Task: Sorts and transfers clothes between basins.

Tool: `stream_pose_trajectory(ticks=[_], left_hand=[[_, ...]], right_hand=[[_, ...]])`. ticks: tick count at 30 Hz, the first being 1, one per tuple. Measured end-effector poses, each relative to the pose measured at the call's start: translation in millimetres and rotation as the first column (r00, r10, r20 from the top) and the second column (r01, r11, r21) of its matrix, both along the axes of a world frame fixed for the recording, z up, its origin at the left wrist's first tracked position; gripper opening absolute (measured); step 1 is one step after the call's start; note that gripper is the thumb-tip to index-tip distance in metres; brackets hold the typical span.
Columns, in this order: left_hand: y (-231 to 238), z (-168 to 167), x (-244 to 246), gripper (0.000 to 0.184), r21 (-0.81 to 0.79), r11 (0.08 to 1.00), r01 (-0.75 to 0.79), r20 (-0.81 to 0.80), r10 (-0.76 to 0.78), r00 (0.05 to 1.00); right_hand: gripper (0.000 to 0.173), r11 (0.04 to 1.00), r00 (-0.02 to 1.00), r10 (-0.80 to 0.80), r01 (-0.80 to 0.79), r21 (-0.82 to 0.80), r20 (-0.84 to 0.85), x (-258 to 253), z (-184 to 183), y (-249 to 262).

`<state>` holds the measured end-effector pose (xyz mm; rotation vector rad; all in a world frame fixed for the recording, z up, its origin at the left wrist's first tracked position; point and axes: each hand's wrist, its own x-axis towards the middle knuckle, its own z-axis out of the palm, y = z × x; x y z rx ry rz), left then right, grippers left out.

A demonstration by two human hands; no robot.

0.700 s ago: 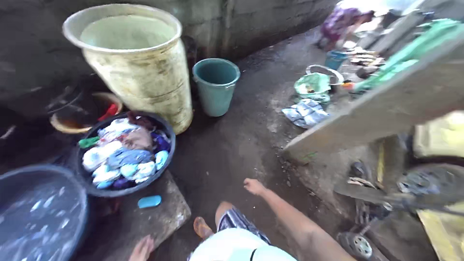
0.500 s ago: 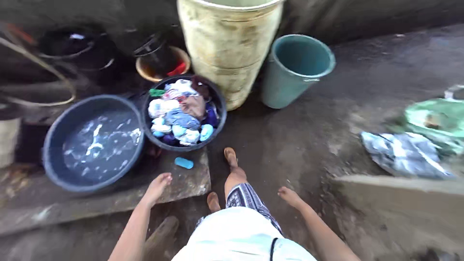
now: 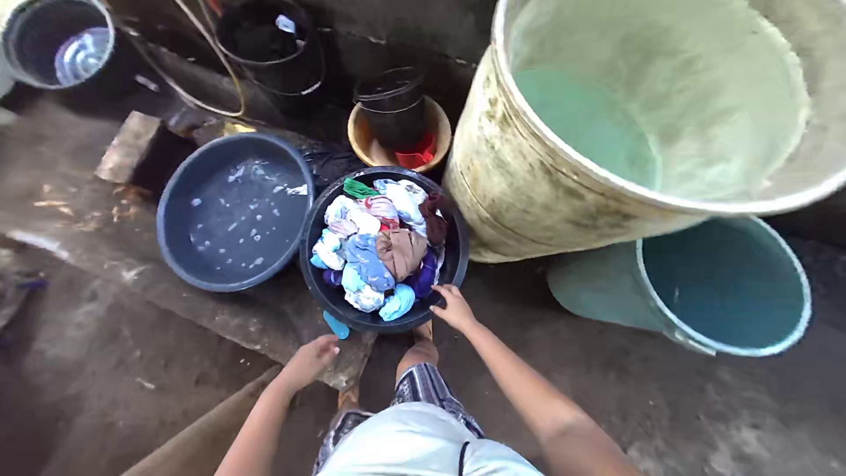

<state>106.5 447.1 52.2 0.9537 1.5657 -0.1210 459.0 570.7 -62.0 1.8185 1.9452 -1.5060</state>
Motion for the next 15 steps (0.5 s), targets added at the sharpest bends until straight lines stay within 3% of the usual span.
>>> stream_pose_trajectory(ticks=[4, 8, 12, 15], left_hand=[[-14, 40, 6, 0.044, 0.067, 0.981, -0.183, -0.032, 0.185, 0.982], [-50, 77, 7, 0.041, 0.369, 0.835, -0.409, -0.025, 0.449, 0.893], [-65, 93, 18, 0.043, 0.581, 0.644, -0.498, 0.038, 0.59, 0.807], [-59, 88, 21, 0.041, 0.612, 0.575, -0.542, 0.121, 0.61, 0.783]], right_hand=[[0.077, 0.969, 0.97, 0.228, -0.234, 0.08, 0.079, -98, 13, 78], [0.094, 0.968, 0.946, 0.237, -0.249, 0.029, 0.222, -179, -3, 134], [0.119, 0.969, 0.93, 0.233, -0.195, -0.155, 0.284, -224, -41, 139], [0.127, 0.955, 0.867, 0.296, -0.259, -0.144, 0.401, -242, -66, 118]])
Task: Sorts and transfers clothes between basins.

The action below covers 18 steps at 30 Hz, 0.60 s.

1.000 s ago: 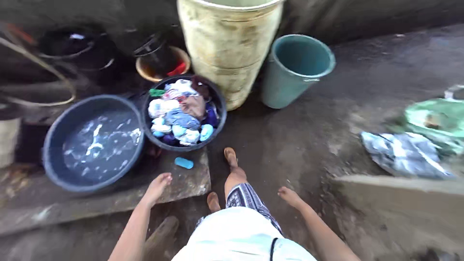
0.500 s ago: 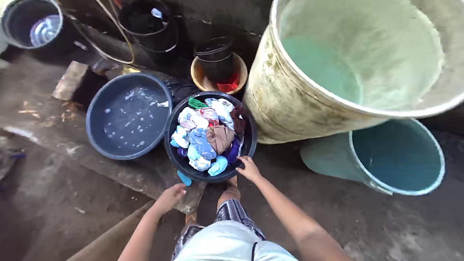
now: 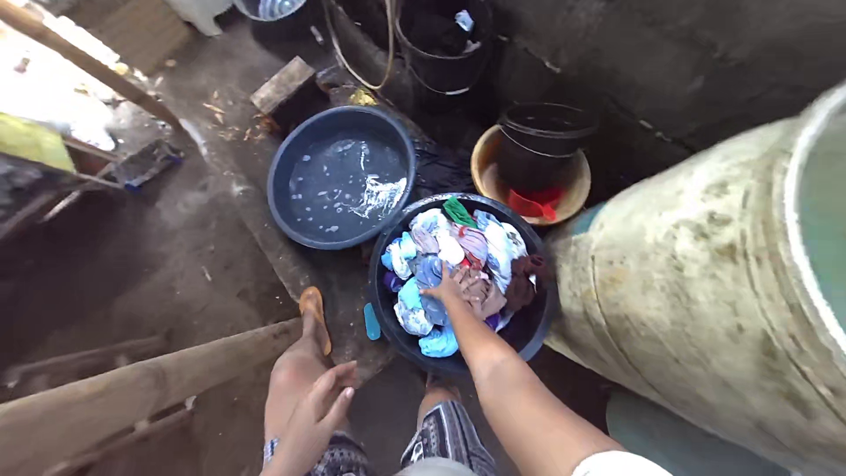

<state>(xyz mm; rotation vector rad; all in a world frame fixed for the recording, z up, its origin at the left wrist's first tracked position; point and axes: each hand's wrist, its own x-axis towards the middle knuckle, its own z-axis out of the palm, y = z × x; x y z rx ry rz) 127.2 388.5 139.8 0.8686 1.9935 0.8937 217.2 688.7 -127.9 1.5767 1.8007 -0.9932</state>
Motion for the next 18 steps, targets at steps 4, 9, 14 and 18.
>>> stream_pose_trajectory(ticks=[4, 9, 14, 18], left_hand=[[26, -20, -18, 0.039, -0.023, 0.991, 0.135, 0.031, -0.134, 0.99], [65, -21, -51, 0.039, -0.051, 0.948, 0.313, 0.079, -0.309, 0.948], [98, -45, -125, 0.045, -0.222, 0.86, 0.459, 0.21, -0.417, 0.884], [127, -77, -195, 0.05, -0.384, 0.812, 0.439, 0.137, -0.42, 0.897]], right_hand=[[0.096, 0.983, 0.998, -0.009, -0.004, 0.185, 0.068, -2, -16, -11], [0.08, 0.972, 0.974, -0.163, 0.186, 0.141, -0.161, 25, 7, 21], [0.081, 0.912, 0.797, -0.338, 0.408, 0.034, -0.5, 6, 105, 10], [0.078, 0.968, 0.668, -0.083, 0.231, 0.1, -0.74, -70, 210, -9]])
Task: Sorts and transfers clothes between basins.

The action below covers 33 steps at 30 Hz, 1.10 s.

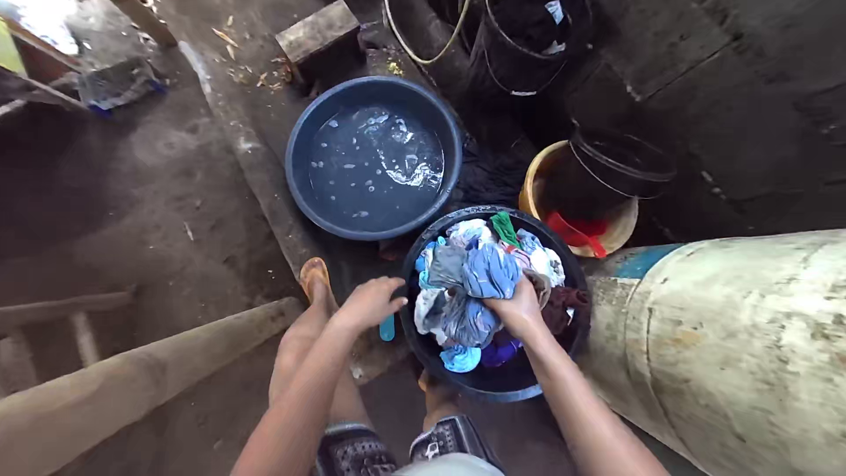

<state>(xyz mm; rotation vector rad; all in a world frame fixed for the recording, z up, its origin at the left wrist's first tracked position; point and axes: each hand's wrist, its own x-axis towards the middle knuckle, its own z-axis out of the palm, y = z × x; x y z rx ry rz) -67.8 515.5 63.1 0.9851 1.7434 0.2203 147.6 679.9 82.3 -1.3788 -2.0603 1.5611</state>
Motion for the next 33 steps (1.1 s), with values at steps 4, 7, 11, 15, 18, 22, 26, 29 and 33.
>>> stream_pose_trajectory(ticks=[4, 7, 11, 15, 18, 22, 26, 29, 33], left_hand=[[1, -45, -52, 0.049, 0.049, 0.984, -0.17, -0.036, 0.171, 0.985], [-19, -71, -73, 0.052, -0.081, 0.995, -0.052, -0.052, 0.048, 0.998], [-32, -66, -112, 0.053, -0.163, 0.987, 0.003, 0.077, 0.01, 0.997], [-37, -75, -145, 0.052, -0.097, 0.97, -0.224, -0.062, 0.219, 0.974], [-45, -77, -160, 0.052, -0.132, 0.955, -0.266, -0.135, 0.248, 0.959], [-54, -73, -169, 0.052, -0.141, 0.942, -0.305, -0.194, 0.275, 0.942], [-66, -68, -174, 0.054, -0.175, 0.945, -0.277, -0.183, 0.245, 0.952], [-76, -63, -178, 0.055, -0.164, 0.952, -0.259, -0.166, 0.233, 0.958], [-95, -63, -185, 0.056, -0.149, 0.949, -0.279, -0.176, 0.253, 0.951]], right_hand=[[0.076, 0.959, 0.991, 0.077, -0.045, 0.28, -0.107, -63, 67, 24], [0.083, 0.912, 0.972, 0.092, 0.006, 0.409, -0.218, -105, 93, 56], [0.086, 0.798, 0.887, 0.234, 0.059, 0.6, -0.399, -180, 104, 87], [0.091, 0.756, 0.849, 0.277, 0.097, 0.648, -0.45, -274, 63, 101], [0.087, 0.767, 0.905, 0.273, 0.0, 0.642, -0.326, -341, -16, 105], [0.075, 0.829, 0.961, 0.277, -0.234, 0.507, -0.01, -391, -153, 98], [0.087, 0.831, 0.904, 0.323, -0.413, 0.372, 0.282, -390, -237, 60], [0.042, 0.728, 0.801, 0.482, -0.591, 0.347, 0.354, -343, -275, -21], [0.032, 0.342, 0.29, 0.864, -0.938, -0.059, 0.411, -264, -355, -107]])
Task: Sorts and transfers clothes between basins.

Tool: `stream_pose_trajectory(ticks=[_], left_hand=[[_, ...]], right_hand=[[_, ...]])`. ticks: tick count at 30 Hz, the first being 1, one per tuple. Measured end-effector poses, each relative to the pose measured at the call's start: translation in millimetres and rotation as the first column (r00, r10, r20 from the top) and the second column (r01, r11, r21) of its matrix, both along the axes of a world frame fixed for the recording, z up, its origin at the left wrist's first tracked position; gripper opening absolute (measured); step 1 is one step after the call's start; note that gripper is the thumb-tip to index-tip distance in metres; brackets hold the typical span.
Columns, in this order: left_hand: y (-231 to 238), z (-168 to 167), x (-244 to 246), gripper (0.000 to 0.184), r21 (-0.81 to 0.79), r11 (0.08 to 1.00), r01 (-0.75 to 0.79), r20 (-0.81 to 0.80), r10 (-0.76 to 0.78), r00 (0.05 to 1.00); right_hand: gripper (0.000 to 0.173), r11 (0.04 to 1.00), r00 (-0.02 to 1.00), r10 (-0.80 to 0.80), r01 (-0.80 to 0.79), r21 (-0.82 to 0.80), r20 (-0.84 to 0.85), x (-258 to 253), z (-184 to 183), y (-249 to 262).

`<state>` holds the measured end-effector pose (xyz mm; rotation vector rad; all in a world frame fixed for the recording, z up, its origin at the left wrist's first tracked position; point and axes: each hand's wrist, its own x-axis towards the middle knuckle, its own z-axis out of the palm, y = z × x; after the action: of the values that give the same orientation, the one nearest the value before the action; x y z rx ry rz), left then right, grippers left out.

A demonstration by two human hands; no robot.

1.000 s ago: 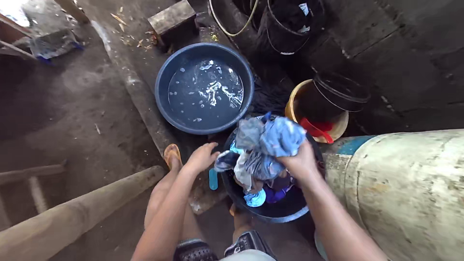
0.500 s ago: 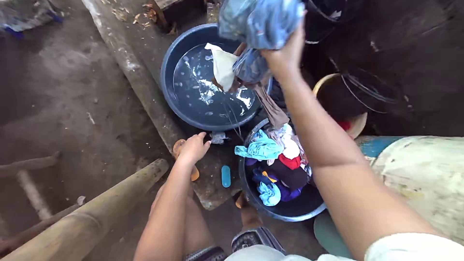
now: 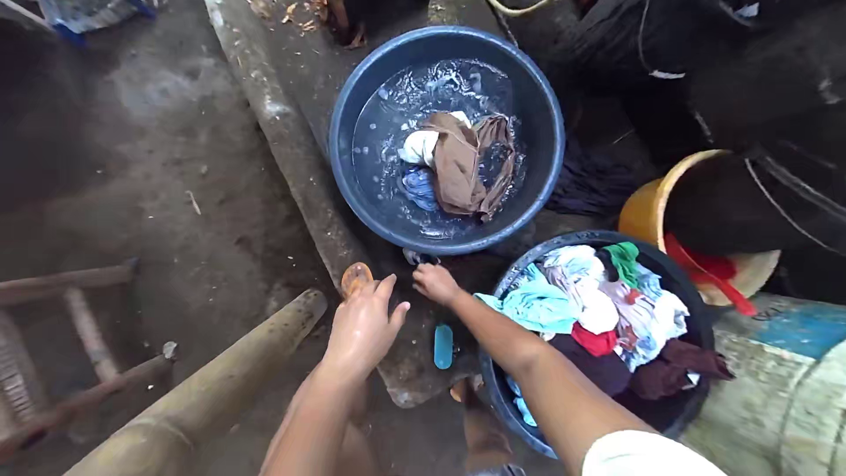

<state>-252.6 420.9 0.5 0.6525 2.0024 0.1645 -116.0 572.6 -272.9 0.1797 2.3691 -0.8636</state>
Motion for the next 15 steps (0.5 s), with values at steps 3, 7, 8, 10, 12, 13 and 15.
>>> stream_pose_trajectory(ticks=[3, 7, 8, 10, 12, 13, 15], left_hand=[[-17, -2, 1, 0.056, 0.067, 0.998, -0.009, -0.058, 0.013, 0.998], [-47, -13, 3, 0.055, 0.146, 0.989, -0.004, -0.132, 0.023, 0.991], [-53, -16, 2, 0.055, 0.149, 0.989, -0.004, -0.144, 0.026, 0.989], [-62, -19, -1, 0.056, 0.139, 0.99, -0.014, -0.134, 0.033, 0.99], [-67, -20, -5, 0.057, 0.135, 0.991, -0.023, -0.12, 0.04, 0.992], [-69, -20, -5, 0.057, 0.135, 0.99, -0.029, -0.114, 0.045, 0.993], [-70, -20, -7, 0.057, 0.129, 0.991, -0.045, -0.102, 0.058, 0.993]], right_hand=[[0.065, 0.991, 0.967, -0.116, 0.098, 0.092, 0.228, -1, -38, -13], [0.067, 0.915, 0.774, -0.401, 0.361, 0.18, 0.489, -42, -80, -4], [0.069, 0.916, 0.741, -0.391, 0.371, 0.152, 0.546, -52, -86, -1], [0.074, 0.921, 0.721, -0.357, 0.379, 0.094, 0.594, -64, -100, 1], [0.073, 0.918, 0.716, -0.346, 0.391, 0.063, 0.606, -69, -111, 0], [0.073, 0.918, 0.712, -0.343, 0.393, 0.057, 0.612, -70, -114, -2], [0.072, 0.924, 0.722, -0.325, 0.379, 0.044, 0.61, -68, -108, -8]])
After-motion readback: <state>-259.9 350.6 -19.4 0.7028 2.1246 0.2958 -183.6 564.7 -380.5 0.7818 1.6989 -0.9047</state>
